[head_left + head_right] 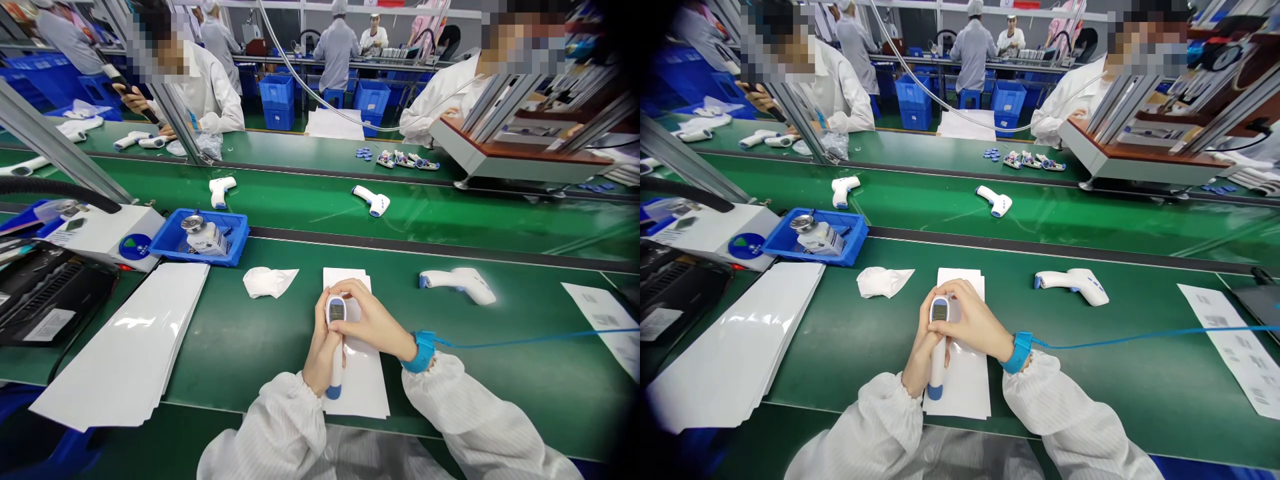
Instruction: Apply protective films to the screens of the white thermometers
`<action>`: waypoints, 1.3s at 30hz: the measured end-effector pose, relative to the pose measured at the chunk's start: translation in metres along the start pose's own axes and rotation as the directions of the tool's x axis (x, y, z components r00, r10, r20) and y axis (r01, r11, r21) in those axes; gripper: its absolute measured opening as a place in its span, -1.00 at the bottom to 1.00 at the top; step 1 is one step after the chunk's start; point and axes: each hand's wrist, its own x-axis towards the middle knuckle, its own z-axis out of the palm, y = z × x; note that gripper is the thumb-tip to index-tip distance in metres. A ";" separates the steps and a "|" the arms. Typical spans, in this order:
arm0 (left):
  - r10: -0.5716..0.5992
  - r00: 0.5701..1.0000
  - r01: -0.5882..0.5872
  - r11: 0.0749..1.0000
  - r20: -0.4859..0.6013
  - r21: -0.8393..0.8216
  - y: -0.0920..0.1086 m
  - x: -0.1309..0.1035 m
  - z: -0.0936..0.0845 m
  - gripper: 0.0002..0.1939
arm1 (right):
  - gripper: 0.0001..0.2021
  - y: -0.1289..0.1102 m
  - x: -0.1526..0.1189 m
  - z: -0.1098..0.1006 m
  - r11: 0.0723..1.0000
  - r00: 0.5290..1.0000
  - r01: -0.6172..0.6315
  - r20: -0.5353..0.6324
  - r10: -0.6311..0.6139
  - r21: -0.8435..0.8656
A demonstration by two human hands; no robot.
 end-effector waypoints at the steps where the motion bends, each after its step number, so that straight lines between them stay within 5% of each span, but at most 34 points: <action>1: 0.013 1.000 -0.013 1.000 0.021 0.000 0.000 0.000 -0.001 -0.25 | -0.60 0.002 -0.001 0.002 1.000 1.000 0.019 -0.005 -0.019 -0.011; 8: 0.022 1.000 -0.022 1.000 0.011 0.000 0.005 0.000 0.002 -0.18 | -0.93 0.002 0.004 0.006 0.999 0.992 0.022 -0.122 -0.026 -0.032; 14: 0.030 0.999 -0.029 0.999 0.016 -0.026 0.007 0.001 0.005 -0.20 | -0.87 0.000 0.007 0.006 0.997 0.986 0.038 -0.160 -0.049 -0.071; 18: 0.024 1.000 -0.024 0.999 0.001 -0.038 0.010 -0.002 0.007 -0.19 | -0.88 -0.001 0.008 0.006 0.998 0.985 -0.034 -0.168 0.043 0.057; 23: -0.025 0.998 0.027 0.999 0.055 -0.040 0.036 -0.019 0.012 -0.18 | -0.81 -0.023 0.004 -0.007 0.939 0.967 -0.123 -0.174 0.187 0.322; 30: -0.049 0.983 0.072 0.989 0.175 -0.128 0.078 -0.038 0.018 -0.15 | -0.77 -0.055 0.001 -0.024 0.932 0.978 0.020 -0.199 0.056 0.361; 35: -0.040 0.985 0.068 0.984 0.166 -0.167 0.090 -0.044 0.017 -0.12 | -0.75 0.008 0.078 -0.045 0.998 0.928 -0.064 -0.369 0.059 -0.002; 39: -0.024 0.991 0.043 0.989 0.129 -0.143 0.100 -0.046 0.014 -0.15 | -0.40 0.080 0.178 -0.063 0.826 0.818 -0.500 -0.454 0.354 -0.258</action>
